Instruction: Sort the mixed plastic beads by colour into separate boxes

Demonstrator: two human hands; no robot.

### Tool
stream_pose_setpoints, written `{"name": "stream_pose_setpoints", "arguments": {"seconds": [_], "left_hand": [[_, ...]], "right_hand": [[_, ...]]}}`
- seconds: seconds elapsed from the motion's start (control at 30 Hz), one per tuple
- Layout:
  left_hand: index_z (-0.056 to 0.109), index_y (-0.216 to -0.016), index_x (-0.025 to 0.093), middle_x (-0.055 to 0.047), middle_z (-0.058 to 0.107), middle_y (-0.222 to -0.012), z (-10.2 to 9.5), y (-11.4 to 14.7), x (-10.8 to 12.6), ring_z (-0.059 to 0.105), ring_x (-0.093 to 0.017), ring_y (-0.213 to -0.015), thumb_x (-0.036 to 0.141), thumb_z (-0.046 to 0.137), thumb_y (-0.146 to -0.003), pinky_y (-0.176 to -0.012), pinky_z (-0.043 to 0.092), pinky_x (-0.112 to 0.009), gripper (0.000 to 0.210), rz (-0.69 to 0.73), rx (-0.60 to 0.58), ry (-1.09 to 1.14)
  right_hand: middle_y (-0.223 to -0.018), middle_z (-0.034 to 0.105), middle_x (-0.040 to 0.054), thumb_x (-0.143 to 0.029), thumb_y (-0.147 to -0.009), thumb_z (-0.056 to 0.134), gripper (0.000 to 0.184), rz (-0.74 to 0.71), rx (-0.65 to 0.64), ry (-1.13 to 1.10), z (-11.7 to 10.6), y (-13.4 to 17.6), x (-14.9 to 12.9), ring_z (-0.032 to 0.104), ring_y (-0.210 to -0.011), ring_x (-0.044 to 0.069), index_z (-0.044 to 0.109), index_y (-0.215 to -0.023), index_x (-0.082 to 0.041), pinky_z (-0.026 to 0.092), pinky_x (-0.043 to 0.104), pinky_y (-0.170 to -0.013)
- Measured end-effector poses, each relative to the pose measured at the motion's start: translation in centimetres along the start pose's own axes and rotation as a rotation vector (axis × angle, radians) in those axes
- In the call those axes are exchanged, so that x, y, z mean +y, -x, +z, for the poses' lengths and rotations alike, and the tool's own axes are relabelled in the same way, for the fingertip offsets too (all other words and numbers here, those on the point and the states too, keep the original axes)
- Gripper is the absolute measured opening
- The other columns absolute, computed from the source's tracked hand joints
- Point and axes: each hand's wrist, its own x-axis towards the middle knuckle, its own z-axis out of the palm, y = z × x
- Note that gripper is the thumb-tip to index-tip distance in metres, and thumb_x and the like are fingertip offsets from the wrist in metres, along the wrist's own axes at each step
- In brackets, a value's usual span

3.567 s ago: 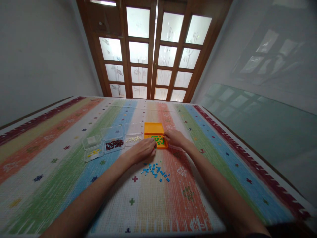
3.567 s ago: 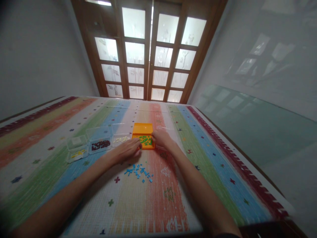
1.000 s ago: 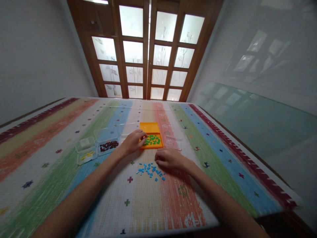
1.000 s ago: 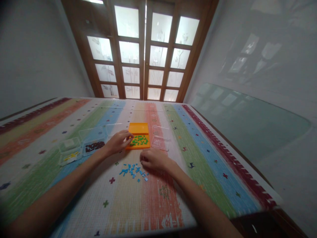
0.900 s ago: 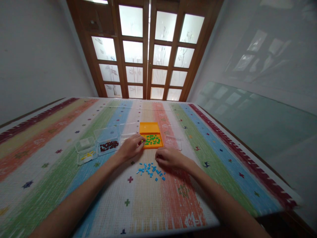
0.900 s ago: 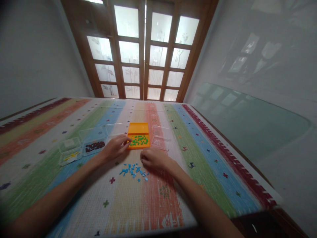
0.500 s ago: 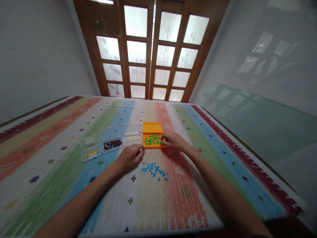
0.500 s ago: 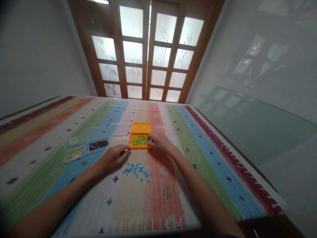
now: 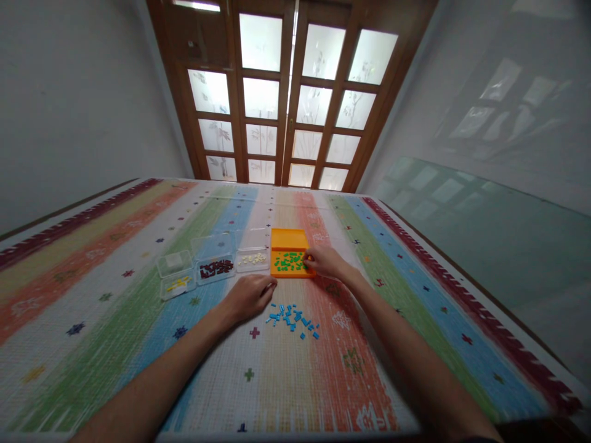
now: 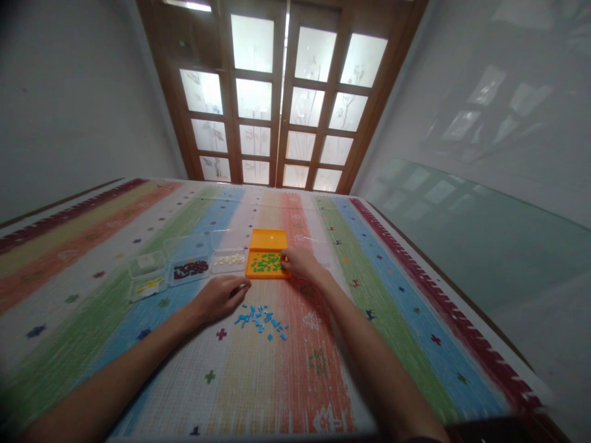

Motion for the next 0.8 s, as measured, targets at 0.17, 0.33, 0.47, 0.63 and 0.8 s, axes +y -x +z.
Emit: {"name": "stream_pose_setpoints", "arguments": {"seconds": [0.17,0.33,0.47,0.63,0.8], "left_hand": [[0.068,-0.099,0.019,-0.007,0.073,-0.086,0.1,0.0,0.0,0.069,-0.019,-0.077,0.024,0.044,-0.098,-0.074,0.052,-0.030,0.024,0.037,0.021,-0.015],[0.068,-0.103,0.018,-0.007,0.072,-0.083,-0.1,0.0,0.3,0.068,-0.018,-0.074,0.027,0.042,-0.100,-0.073,0.053,-0.031,0.027,0.055,0.025,-0.098],[0.068,-0.107,0.015,-0.009,0.072,-0.080,-0.2,0.0,0.7,0.068,-0.020,-0.071,0.027,0.039,-0.101,-0.069,0.053,-0.032,0.031,0.065,-0.013,-0.202],[0.066,-0.113,0.013,-0.009,0.072,-0.080,-0.1,-0.2,0.9,0.069,-0.020,-0.070,0.026,0.039,-0.101,-0.067,0.053,-0.031,0.033,0.056,-0.047,-0.246],[0.063,-0.121,0.010,-0.012,0.073,-0.083,-0.2,-0.7,1.2,0.071,-0.023,-0.075,0.027,0.037,-0.102,-0.068,0.054,-0.033,0.036,0.005,-0.092,-0.289]], "right_hand": [[-0.092,0.076,0.0088,-0.018,-0.088,0.055,0.027,-0.011,0.030,-0.034,-0.7,1.0,0.2,0.064,-0.078,0.017,0.078,-0.103,-0.016,0.038,0.025,-0.065],[-0.073,0.069,0.0039,-0.023,-0.083,0.064,0.020,-0.129,0.083,-0.124,-0.4,3.3,-0.1,0.055,-0.066,0.015,0.076,-0.097,-0.015,0.034,0.024,-0.063],[-0.075,0.068,0.0036,-0.022,-0.082,0.066,0.018,-0.153,0.094,-0.107,0.7,4.7,-0.3,0.053,-0.066,0.015,0.074,-0.097,-0.017,0.031,0.024,-0.061],[-0.080,0.070,0.0064,-0.016,-0.085,0.061,0.014,-0.158,0.142,-0.041,1.0,4.6,-0.3,0.056,-0.071,0.016,0.074,-0.090,-0.016,0.033,0.024,-0.063],[-0.085,0.073,0.0083,-0.020,-0.088,0.058,0.016,-0.091,0.135,-0.011,1.0,4.0,0.0,0.059,-0.071,0.016,0.074,-0.090,-0.016,0.033,0.025,-0.062]]}}
